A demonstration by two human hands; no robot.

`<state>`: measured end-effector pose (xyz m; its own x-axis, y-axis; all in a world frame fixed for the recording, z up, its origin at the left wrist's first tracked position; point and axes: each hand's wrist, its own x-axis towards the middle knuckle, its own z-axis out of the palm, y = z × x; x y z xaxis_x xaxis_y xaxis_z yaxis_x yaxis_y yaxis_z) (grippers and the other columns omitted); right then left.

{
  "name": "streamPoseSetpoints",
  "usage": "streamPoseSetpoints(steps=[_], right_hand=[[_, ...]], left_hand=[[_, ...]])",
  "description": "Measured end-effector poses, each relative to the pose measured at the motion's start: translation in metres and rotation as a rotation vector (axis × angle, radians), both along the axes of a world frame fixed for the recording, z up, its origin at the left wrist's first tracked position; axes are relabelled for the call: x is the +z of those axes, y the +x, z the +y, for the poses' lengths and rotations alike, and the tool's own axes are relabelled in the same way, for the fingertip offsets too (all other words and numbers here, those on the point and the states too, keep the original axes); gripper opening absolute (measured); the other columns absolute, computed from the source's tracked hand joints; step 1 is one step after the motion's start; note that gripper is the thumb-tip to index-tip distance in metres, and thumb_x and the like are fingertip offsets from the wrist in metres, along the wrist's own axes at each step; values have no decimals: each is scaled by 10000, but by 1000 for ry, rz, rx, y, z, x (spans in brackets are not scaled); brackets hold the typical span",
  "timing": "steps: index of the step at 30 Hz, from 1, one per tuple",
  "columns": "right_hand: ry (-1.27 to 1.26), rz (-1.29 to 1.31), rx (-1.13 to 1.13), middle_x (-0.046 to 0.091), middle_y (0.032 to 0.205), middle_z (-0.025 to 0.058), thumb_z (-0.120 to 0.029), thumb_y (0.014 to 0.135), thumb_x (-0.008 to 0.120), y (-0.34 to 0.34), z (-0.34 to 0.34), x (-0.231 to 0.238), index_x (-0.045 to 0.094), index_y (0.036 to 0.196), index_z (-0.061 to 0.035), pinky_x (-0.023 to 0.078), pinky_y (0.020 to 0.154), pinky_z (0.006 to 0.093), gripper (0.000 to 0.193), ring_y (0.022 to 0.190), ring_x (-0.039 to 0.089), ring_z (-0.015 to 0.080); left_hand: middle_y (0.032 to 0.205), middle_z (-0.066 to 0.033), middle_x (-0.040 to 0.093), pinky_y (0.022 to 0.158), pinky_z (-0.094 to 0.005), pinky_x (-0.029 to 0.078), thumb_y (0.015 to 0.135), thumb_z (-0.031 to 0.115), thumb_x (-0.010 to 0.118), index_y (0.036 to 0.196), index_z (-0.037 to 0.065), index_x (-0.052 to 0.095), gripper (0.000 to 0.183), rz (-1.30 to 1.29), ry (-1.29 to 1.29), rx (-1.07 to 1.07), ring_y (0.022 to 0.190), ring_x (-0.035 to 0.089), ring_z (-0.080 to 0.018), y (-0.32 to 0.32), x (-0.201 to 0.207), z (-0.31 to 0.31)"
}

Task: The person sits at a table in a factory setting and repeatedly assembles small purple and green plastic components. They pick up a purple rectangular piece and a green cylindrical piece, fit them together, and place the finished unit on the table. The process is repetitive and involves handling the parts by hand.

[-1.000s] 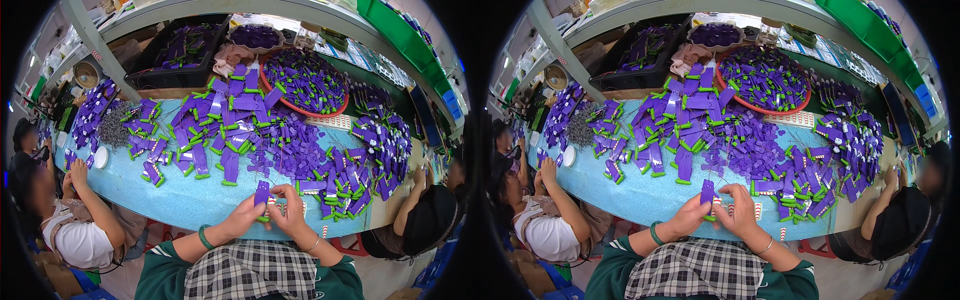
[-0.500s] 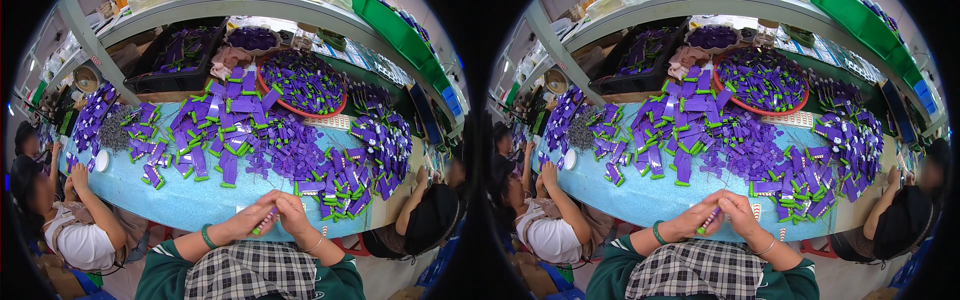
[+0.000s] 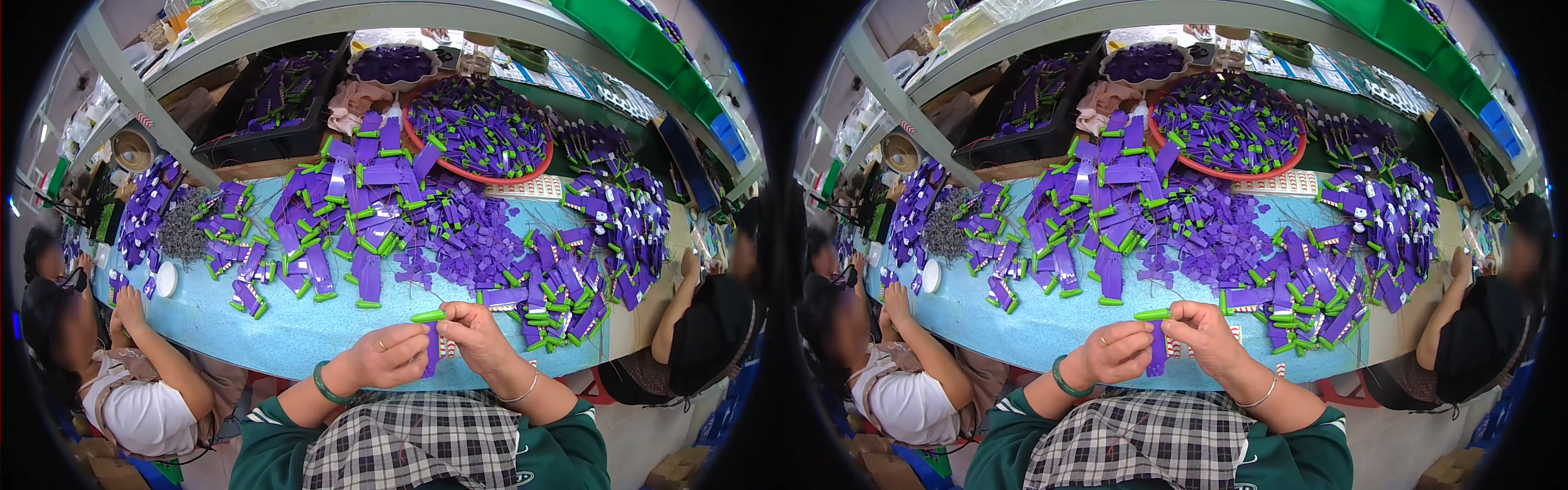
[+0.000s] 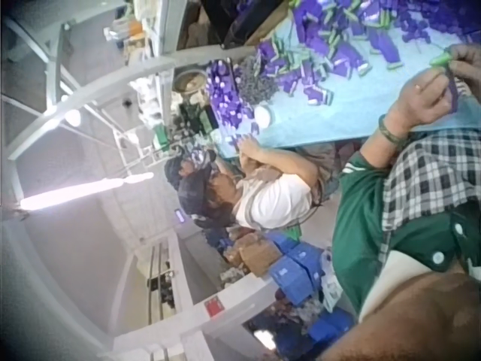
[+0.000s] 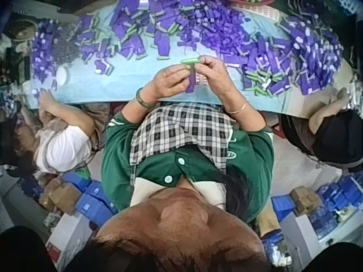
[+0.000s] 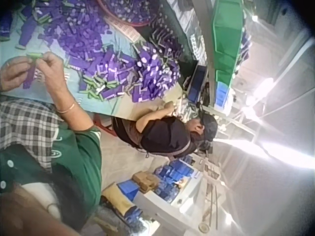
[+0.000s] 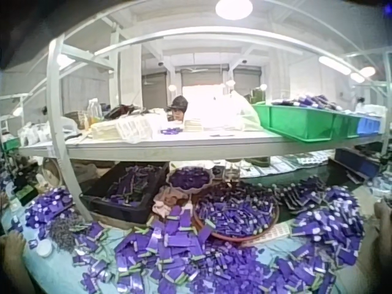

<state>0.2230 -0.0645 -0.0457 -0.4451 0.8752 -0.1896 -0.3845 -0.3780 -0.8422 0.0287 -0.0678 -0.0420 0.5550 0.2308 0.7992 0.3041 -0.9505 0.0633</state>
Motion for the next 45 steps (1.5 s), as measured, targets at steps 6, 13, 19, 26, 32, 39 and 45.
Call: streamPoseSetpoints(steps=[6, 13, 19, 26, 32, 39, 45], right_hand=[[-130, -14, 82, 555, 707, -52, -106, 874, 618, -3, -1, -2, 605, 721, -72, 383, 605, 215, 158, 655, 463, 21], [-294, -8, 206, 612, 724, -13, -180, 913, 588, 3, -21, 1, 646, 718, -54, 423, 640, 234, 239, 648, 516, 58], [-52, 16, 224, 610, 755, 53, -169, 906, 578, 27, -31, -5, 616, 700, -4, 439, 640, 259, 267, 720, 547, 130], [549, -542, -286, 596, 920, 59, 46, 825, 596, 28, -14, -22, 545, 939, 4, 512, 785, 297, 132, 897, 601, 164], [123, -27, -469, 572, 980, 39, 9, 907, 472, 38, -4, -33, 510, 1021, -20, 588, 741, 354, 123, 866, 599, 135], [151, -126, -342, 565, 994, 48, 3, 894, 501, 42, -17, -44, 520, 1097, -2, 578, 766, 354, 204, 862, 595, 133], [217, -99, -266, 498, 1064, 62, 43, 863, 550, 45, -14, -42, 542, 1102, 30, 578, 797, 331, 239, 932, 558, 129]], left_hand=[[928, -101, 573, 679, -284, 568, 650, -45, 672, 773, 22, 588, 164, -40, 27, -53, 870, 628, -251, 5, 2, -4], [900, -116, 588, 661, -298, 575, 643, -20, 685, 797, 5, 607, 174, -11, -20, -8, 856, 635, -271, 0, -2, -7], [846, -123, 612, 646, -325, 561, 657, -60, 678, 791, 9, 616, 164, -90, -241, 44, 824, 639, -269, 2, -14, -4], [798, -99, 611, 654, -331, 505, 725, -52, 662, 796, 4, 603, 109, -232, -895, 3, 738, 622, -242, 37, -2, 13], [774, -114, 561, 583, -394, 488, 799, 74, 641, 819, 18, 615, 65, 59, -635, 320, 690, 613, -281, 30, -21, 97], [886, -119, 550, 567, -404, 505, 780, 112, 621, 839, 52, 627, 85, 559, -461, 705, 694, 632, -288, 14, -30, 117], [911, -111, 549, 601, -376, 496, 731, 64, 681, 846, 19, 634, 132, 217, -506, 612, 687, 612, -274, 5, -24, 102]])
